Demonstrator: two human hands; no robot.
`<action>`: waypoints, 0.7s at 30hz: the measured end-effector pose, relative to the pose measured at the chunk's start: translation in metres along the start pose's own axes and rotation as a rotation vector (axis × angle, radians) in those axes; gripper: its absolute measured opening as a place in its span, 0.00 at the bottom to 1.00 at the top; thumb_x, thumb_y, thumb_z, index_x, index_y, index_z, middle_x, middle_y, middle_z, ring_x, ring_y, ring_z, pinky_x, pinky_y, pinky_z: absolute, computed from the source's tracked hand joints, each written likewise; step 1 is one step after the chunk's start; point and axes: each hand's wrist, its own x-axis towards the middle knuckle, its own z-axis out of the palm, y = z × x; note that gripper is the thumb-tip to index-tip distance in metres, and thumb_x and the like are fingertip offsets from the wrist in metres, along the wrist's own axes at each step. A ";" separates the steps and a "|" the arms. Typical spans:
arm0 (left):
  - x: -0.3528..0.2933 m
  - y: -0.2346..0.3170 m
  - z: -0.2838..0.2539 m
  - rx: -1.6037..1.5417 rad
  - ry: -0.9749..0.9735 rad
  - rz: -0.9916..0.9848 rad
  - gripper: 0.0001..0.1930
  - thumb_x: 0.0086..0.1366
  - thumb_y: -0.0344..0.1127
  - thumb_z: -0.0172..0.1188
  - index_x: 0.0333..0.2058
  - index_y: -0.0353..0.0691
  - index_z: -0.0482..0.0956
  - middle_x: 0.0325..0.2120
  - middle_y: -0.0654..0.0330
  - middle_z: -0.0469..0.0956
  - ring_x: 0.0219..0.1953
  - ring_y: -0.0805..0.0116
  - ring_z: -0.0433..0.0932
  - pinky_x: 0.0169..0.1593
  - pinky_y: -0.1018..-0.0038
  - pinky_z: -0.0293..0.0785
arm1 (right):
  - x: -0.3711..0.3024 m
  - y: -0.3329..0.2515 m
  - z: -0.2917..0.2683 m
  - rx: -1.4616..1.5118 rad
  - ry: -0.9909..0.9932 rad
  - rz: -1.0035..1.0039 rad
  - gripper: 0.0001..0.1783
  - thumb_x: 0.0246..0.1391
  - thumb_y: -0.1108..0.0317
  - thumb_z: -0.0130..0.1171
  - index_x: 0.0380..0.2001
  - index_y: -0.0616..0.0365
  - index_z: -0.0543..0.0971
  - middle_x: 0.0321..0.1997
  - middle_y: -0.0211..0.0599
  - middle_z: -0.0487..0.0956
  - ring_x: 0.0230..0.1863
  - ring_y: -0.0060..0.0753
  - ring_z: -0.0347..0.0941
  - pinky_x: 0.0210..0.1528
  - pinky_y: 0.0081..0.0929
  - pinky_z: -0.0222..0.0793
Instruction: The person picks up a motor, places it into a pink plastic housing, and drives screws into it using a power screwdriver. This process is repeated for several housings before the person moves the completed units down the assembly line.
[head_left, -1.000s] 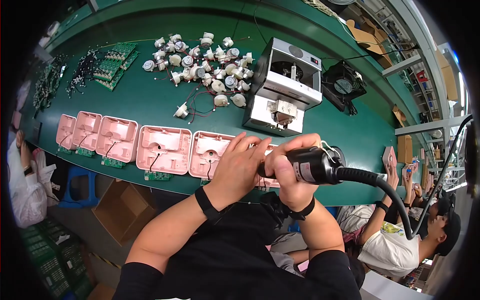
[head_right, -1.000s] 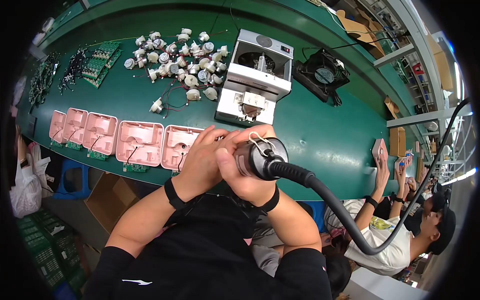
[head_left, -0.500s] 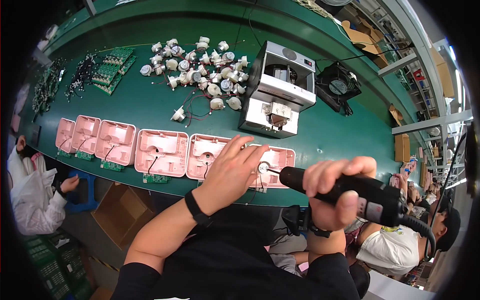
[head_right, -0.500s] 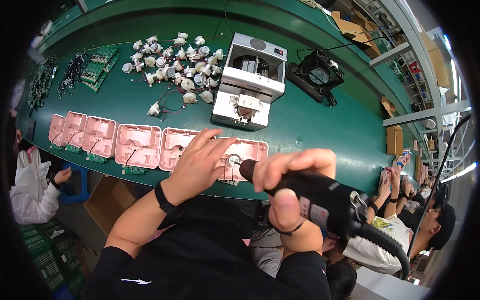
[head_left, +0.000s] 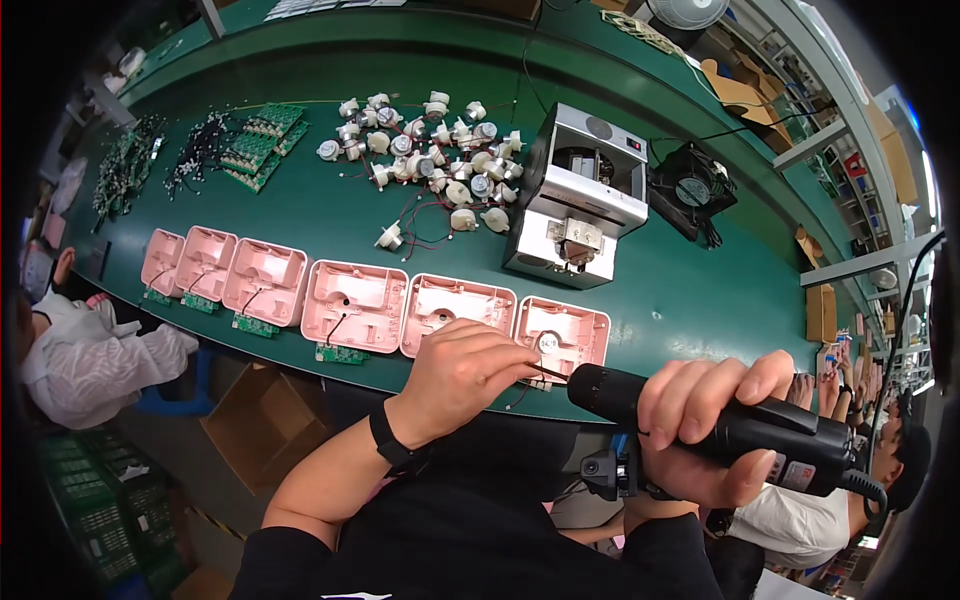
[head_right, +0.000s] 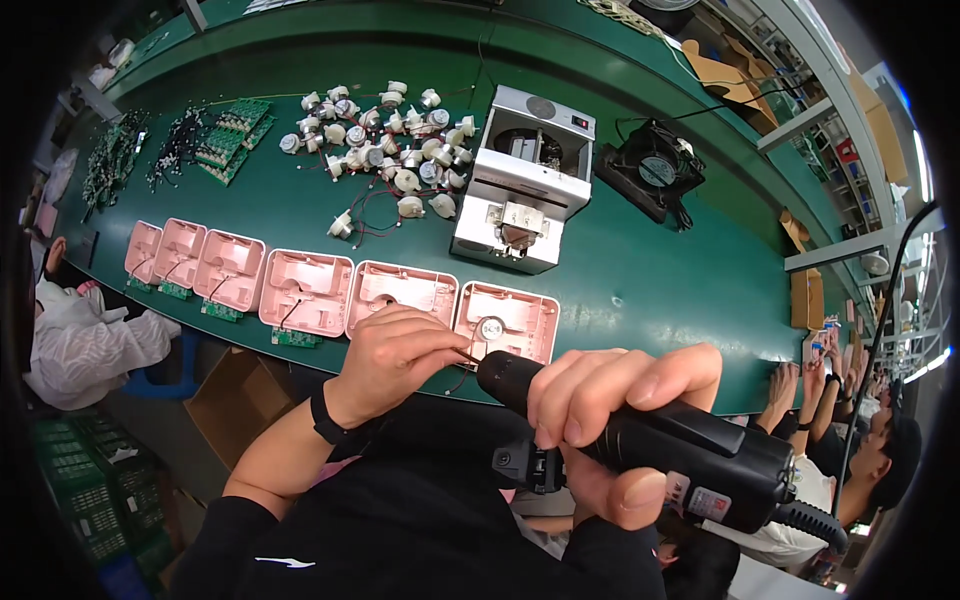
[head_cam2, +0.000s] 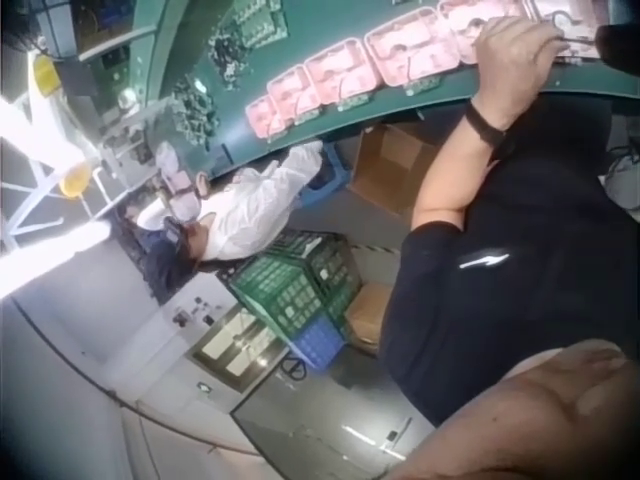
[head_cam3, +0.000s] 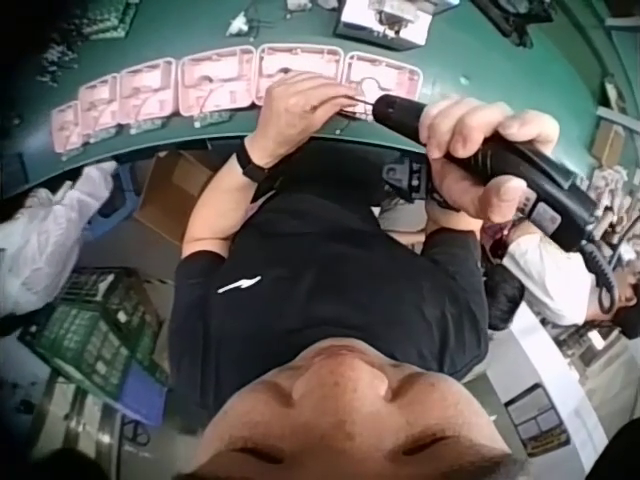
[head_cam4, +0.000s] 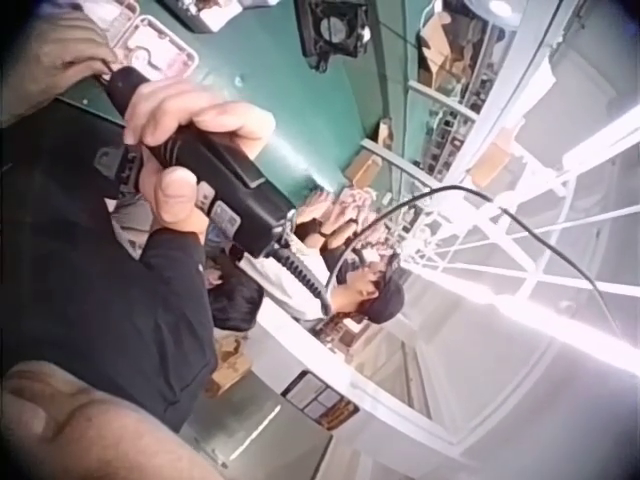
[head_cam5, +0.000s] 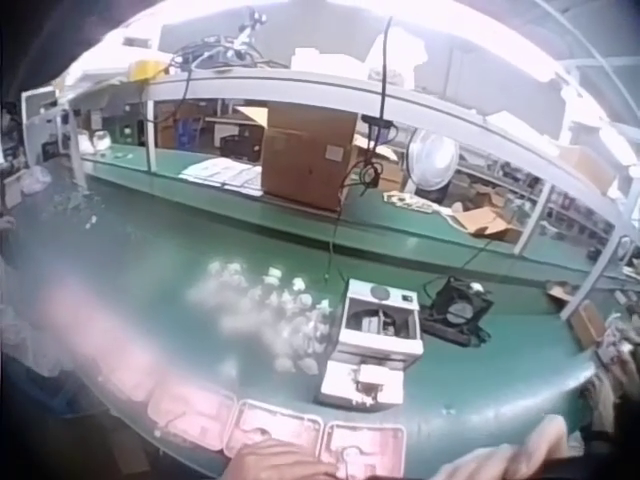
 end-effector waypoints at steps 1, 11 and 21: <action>0.000 0.000 0.001 -0.032 0.034 -0.005 0.10 0.55 0.31 0.72 0.37 0.42 0.87 0.31 0.63 0.86 0.37 0.63 0.84 0.43 0.69 0.77 | -0.001 -0.002 -0.002 0.028 -0.006 0.014 0.34 0.54 0.46 0.71 0.46 0.53 0.61 0.27 0.35 0.75 0.19 0.33 0.72 0.26 0.35 0.71; 0.000 0.006 -0.002 -0.260 0.041 -0.095 0.07 0.53 0.26 0.72 0.33 0.38 0.87 0.31 0.58 0.87 0.35 0.62 0.86 0.42 0.70 0.79 | 0.004 -0.004 -0.008 0.081 -0.055 -0.037 0.33 0.56 0.47 0.69 0.46 0.53 0.60 0.26 0.35 0.75 0.18 0.33 0.72 0.24 0.34 0.72; -0.004 0.003 -0.003 -0.291 0.044 -0.026 0.08 0.51 0.27 0.74 0.32 0.38 0.87 0.29 0.59 0.86 0.33 0.62 0.85 0.40 0.71 0.79 | 0.009 0.000 -0.004 0.110 -0.091 -0.004 0.27 0.59 0.51 0.65 0.43 0.56 0.61 0.23 0.34 0.71 0.16 0.29 0.68 0.21 0.30 0.70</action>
